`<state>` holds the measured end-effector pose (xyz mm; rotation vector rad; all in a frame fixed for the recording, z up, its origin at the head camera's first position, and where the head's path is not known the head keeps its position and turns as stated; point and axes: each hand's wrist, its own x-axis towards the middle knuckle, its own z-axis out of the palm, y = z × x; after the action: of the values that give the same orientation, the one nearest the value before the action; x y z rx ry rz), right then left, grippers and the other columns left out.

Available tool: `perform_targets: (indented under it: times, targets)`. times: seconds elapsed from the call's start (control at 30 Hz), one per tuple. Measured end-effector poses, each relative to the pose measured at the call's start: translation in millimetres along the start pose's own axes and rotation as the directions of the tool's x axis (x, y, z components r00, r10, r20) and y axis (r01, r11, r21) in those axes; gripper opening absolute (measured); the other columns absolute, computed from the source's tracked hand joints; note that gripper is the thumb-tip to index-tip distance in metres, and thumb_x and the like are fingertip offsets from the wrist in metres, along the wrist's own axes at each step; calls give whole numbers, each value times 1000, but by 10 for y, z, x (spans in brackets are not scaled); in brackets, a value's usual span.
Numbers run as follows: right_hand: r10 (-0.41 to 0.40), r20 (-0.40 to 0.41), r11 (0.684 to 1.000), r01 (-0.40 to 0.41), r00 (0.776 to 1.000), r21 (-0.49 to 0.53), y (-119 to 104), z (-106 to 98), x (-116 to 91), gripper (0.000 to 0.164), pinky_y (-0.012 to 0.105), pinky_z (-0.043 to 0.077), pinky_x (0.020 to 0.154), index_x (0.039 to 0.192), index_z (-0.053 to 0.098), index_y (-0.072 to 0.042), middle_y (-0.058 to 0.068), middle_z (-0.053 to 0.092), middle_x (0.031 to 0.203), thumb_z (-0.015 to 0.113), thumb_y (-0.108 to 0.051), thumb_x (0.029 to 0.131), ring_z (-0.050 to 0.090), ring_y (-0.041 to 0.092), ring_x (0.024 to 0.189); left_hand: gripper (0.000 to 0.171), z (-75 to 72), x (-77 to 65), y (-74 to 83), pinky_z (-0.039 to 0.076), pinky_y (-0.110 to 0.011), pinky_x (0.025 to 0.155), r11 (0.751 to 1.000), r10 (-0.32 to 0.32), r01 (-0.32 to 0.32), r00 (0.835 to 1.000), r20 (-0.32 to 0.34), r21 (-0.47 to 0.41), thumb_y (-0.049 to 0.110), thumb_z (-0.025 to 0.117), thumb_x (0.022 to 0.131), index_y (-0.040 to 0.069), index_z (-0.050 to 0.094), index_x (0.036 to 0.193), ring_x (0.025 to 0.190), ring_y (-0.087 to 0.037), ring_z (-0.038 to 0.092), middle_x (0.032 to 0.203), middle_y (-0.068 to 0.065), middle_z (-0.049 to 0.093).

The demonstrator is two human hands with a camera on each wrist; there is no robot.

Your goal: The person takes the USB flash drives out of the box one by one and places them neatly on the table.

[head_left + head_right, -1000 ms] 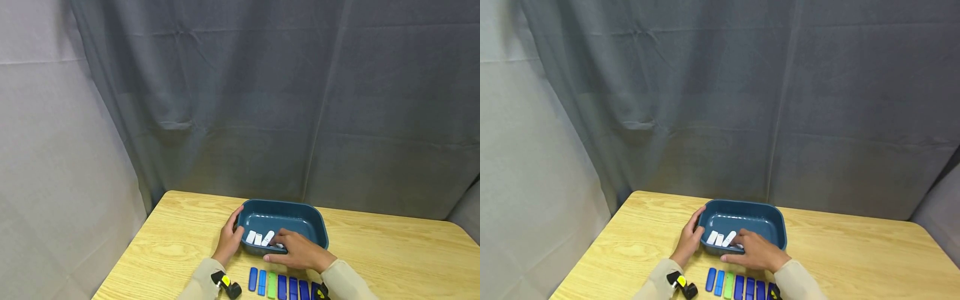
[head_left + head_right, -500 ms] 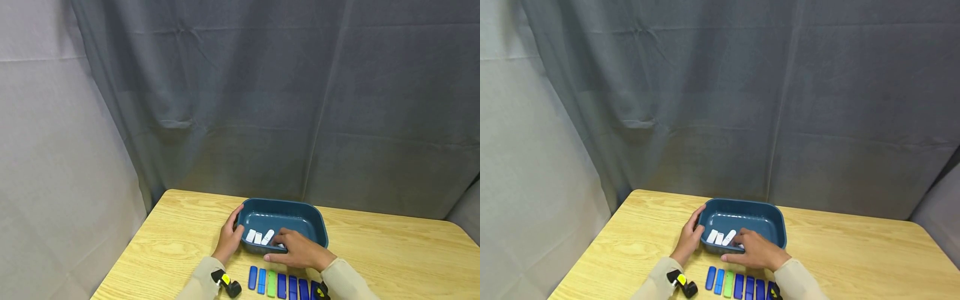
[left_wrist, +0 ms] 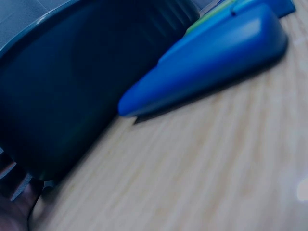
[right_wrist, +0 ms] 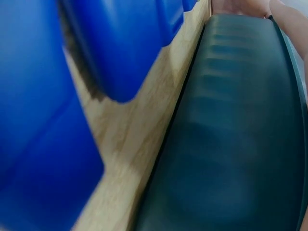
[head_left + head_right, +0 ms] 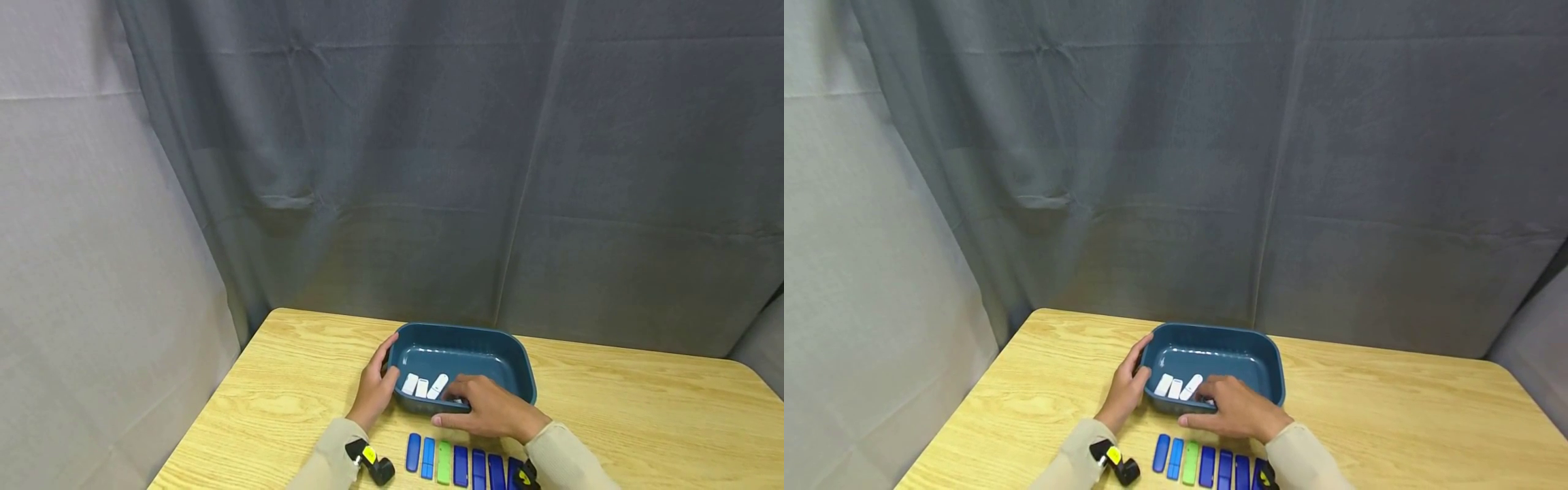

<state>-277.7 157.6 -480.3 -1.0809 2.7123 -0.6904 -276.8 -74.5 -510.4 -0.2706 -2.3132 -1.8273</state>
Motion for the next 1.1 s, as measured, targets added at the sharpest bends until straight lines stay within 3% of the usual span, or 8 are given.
perform_targets:
  times: [0.43,0.67,0.87,1.1]
  targets:
    - [19,-2,999,-19,1000,-40,-21,12,-6,56,34,54,73,103,72,-14,-7,68,96,59,-65,83,62,7,86,59,8,1,12,32,-48,109,1000,-19,19,1000,-6,-10,-2,47,90,15,42,146,135,-30,39,151,-7,39]
    - [26,18,999,-25,999,-33,-23,9,0,55,35,54,76,107,72,-17,-9,68,100,59,-64,83,62,7,89,63,65,117,-391,32,-44,110,1000,-3,3,1000,-25,-5,4,49,88,31,44,144,135,-20,39,149,8,40]
    - [0,39,999,1,999,-40,-18,20,-8,57,35,53,77,116,70,-19,-9,67,104,58,-64,84,60,6,90,63,63,119,-397,32,-45,110,1000,-5,5,1000,-22,-8,4,49,88,31,44,144,135,-21,39,150,7,40]
    - [53,84,996,-46,995,-81,-34,15,-5,69,43,53,82,119,70,-15,2,66,114,54,-70,82,62,16,97,63,58,116,-370,32,-43,110,1000,-13,13,1000,-22,-5,5,49,88,31,43,145,135,-20,39,150,7,40]
